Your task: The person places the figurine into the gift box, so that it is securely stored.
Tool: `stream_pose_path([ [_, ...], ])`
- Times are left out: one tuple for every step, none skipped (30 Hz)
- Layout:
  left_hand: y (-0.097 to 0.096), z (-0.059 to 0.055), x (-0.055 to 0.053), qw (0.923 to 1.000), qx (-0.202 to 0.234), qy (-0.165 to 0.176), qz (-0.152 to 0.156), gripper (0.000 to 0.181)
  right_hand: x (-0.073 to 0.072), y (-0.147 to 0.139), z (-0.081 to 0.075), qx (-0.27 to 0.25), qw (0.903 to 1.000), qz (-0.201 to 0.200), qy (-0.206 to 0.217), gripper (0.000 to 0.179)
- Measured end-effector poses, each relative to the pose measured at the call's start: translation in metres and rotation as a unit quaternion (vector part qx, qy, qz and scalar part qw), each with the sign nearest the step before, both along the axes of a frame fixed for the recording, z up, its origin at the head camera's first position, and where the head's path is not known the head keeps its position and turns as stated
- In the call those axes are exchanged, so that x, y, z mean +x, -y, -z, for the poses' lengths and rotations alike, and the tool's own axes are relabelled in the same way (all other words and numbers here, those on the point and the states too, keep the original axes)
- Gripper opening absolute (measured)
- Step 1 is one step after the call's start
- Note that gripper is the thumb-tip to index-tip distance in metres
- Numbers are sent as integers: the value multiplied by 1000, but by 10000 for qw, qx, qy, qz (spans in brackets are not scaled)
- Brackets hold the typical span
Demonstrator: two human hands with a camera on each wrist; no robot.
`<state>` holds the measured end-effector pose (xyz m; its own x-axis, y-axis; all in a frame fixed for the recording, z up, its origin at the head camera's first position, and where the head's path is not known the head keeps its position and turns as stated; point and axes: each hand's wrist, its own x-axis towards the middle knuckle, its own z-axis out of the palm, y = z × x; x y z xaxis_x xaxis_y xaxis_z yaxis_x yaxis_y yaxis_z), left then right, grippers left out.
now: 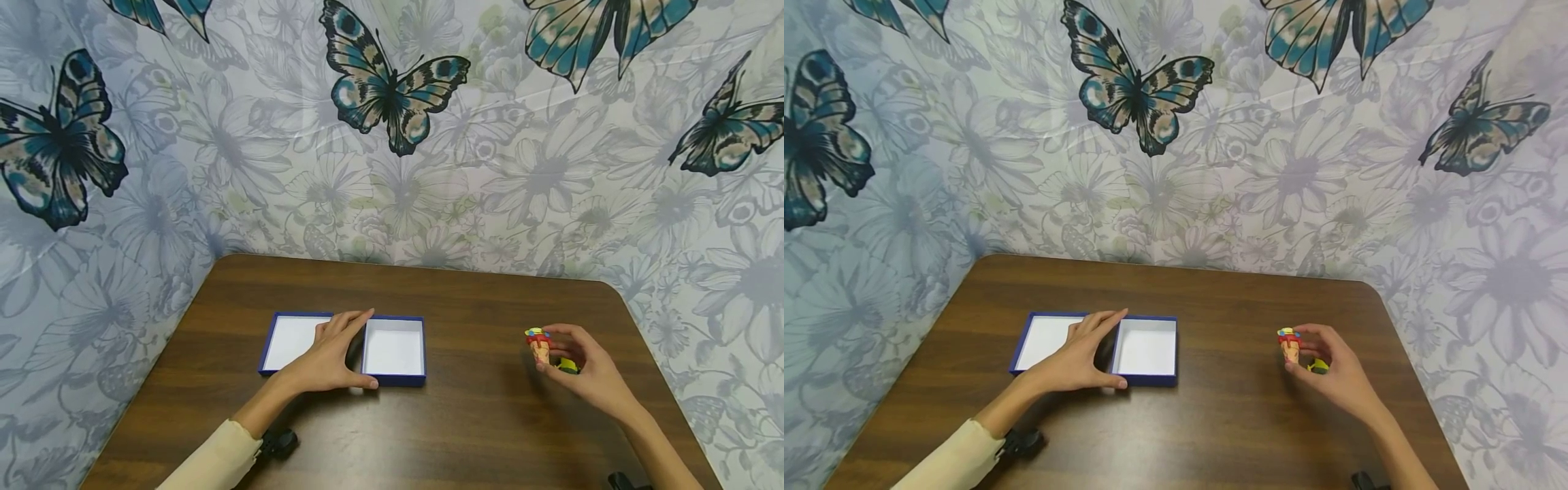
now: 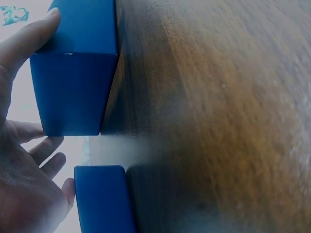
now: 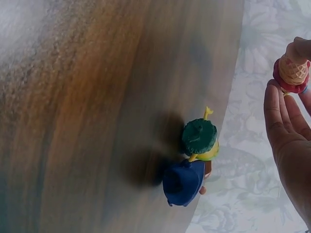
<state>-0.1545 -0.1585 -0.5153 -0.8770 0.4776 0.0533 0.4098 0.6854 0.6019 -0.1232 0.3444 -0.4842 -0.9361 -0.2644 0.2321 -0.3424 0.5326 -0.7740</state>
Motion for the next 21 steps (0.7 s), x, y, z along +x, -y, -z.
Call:
stream_pose_path([
  [0,0,0,10000,0,7,2,133,-1,1,0,-2,10000,-38,8,66],
  [0,0,0,10000,-3,10,7,133,-1,2,1,10,10000,-60,19,65],
  [0,0,0,10000,0,18,9,133,-2,2,1,22,10000,-80,32,65],
  [0,0,0,10000,-5,19,8,133,-2,3,2,45,9999,-96,37,65],
  [0,0,0,10000,-2,22,6,133,-3,4,2,74,9999,-111,40,65],
  [0,-1,0,10000,5,29,4,133,-4,5,3,111,9999,-127,35,64],
  [0,-1,0,10000,8,29,5,133,-4,6,3,138,9998,-135,33,64],
  [0,-1,0,10000,14,32,5,132,-5,7,3,162,9998,-140,29,64],
  [0,-1,-1,10000,23,38,3,133,-5,8,3,196,9997,-155,26,64],
  [0,-1,-1,10000,20,37,3,133,-6,9,4,227,9996,-178,23,64],
  [0,-1,-1,10000,20,37,4,133,-7,10,4,258,9995,-200,22,64],
  [0,-1,-1,10000,12,30,4,133,-7,11,4,289,9993,-224,23,64],
  [0,-1,-1,10000,13,29,5,133,-7,12,5,331,9991,-244,24,64],
  [0,0,-1,10000,8,23,4,133,-8,13,5,389,9989,-252,28,64],
  [0,0,0,10000,8,16,2,133,-8,14,6,438,9987,-267,33,64],
  [0,0,0,10000,3,7,0,133,-8,16,6,468,9985,-279,42,64],
  [0,0,0,10000,8,7,0,133,-8,17,6,498,9983,-289,48,63],
  [0,1,0,10000,14,11,-1,133,-9,18,6,523,9982,-303,53,63],
  [0,1,0,10000,22,15,-3,133,-9,19,6,532,9980,-323,61,63],
  [0,1,0,10000,25,16,-6,133,-9,20,6,524,9980,-350,73,63],
  [0,1,0,10000,34,19,-8,133,-9,22,6,519,9979,-376,74,63],
])
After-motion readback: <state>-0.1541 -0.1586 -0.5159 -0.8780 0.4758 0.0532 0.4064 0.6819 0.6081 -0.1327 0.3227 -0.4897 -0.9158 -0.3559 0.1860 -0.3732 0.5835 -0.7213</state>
